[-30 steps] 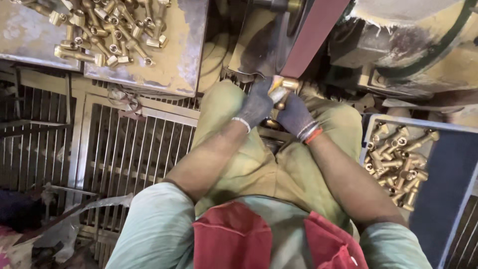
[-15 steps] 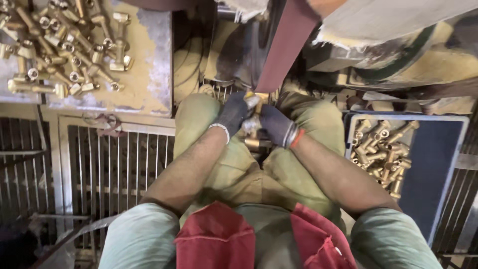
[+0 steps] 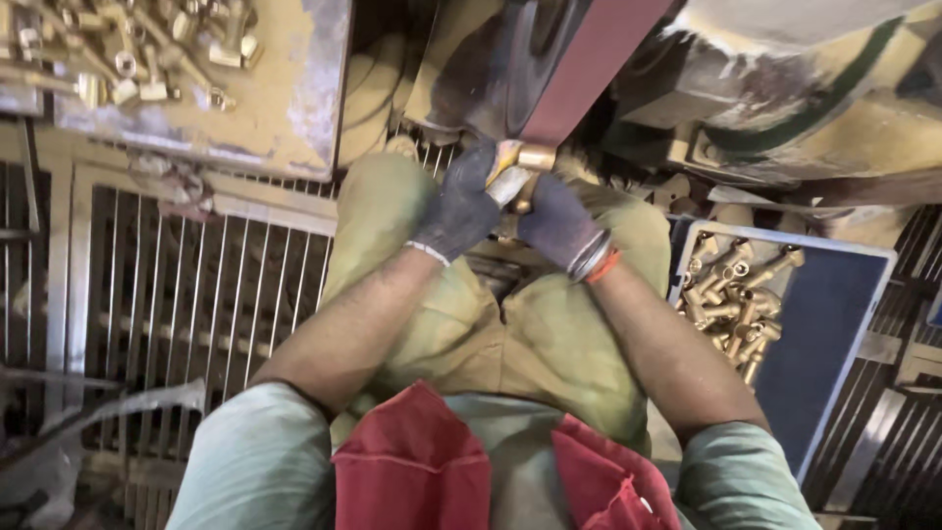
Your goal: The person sits on the floor and repeatedly presses small brass-colored metal parts against a moving belt sander to smooth their surfaces. Finished pieces are placed into a nearby blue bin.
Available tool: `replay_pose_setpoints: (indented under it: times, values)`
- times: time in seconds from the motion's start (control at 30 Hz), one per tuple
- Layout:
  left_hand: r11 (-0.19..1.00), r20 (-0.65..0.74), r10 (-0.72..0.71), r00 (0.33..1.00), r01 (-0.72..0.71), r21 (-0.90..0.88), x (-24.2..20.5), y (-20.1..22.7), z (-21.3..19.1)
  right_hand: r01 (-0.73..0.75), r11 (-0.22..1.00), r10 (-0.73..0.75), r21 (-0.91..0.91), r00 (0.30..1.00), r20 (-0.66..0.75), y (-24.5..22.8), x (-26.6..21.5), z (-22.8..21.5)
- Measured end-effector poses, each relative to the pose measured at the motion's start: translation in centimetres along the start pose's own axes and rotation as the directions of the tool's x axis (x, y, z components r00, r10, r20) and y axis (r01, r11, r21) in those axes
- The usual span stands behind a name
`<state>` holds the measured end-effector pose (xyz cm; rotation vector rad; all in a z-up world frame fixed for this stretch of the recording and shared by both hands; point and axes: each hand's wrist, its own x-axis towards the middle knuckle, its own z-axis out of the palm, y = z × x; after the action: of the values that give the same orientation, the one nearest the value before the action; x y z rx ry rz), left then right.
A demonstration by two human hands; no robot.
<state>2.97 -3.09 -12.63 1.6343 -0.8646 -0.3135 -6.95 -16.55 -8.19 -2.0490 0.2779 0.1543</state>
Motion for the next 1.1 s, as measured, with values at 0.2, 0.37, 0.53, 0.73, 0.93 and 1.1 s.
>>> replay_pose_setpoints:
  times: [0.2, 0.37, 0.53, 0.73, 0.93, 1.1]
  values:
    - [0.750, 0.258, -0.428, 0.866, 0.500, -0.434, 0.8, -1.6, 0.5, -0.084, 0.985, 0.060, 0.149, 0.986, 0.156, 0.2, 1.3, 0.1]
    - [0.558, 0.359, -0.675, 0.645, 0.764, -0.323, 0.9, -4.0, 1.4, -0.307, 0.734, 0.154, 0.606, 0.944, 0.291, 1.3, 1.1, 0.9]
    - [0.401, 0.317, -0.758, 0.570, 0.791, -0.462, 1.4, -6.4, 3.1, -0.442, 0.356, 0.255, 0.824, 0.894, 0.369, 3.5, 2.7, 1.2]
    - [0.210, 0.335, -0.772, 0.541, 0.714, -0.668, 2.3, -7.3, 4.5, -0.019, 0.972, -0.038, 0.234, 0.971, 0.235, 5.5, 3.6, 0.3]
    - [0.493, 0.248, -0.697, 0.672, 0.702, -0.514, 1.0, -5.6, 3.9, -0.284, 0.753, 0.219, 0.594, 0.959, 0.181, 3.8, 1.0, 2.3]
    - [0.705, 0.247, -0.573, 0.781, 0.624, -0.337, 1.3, -3.2, 2.0, -0.003, 0.962, 0.006, 0.271, 1.000, -0.009, 1.7, 1.2, 2.2]
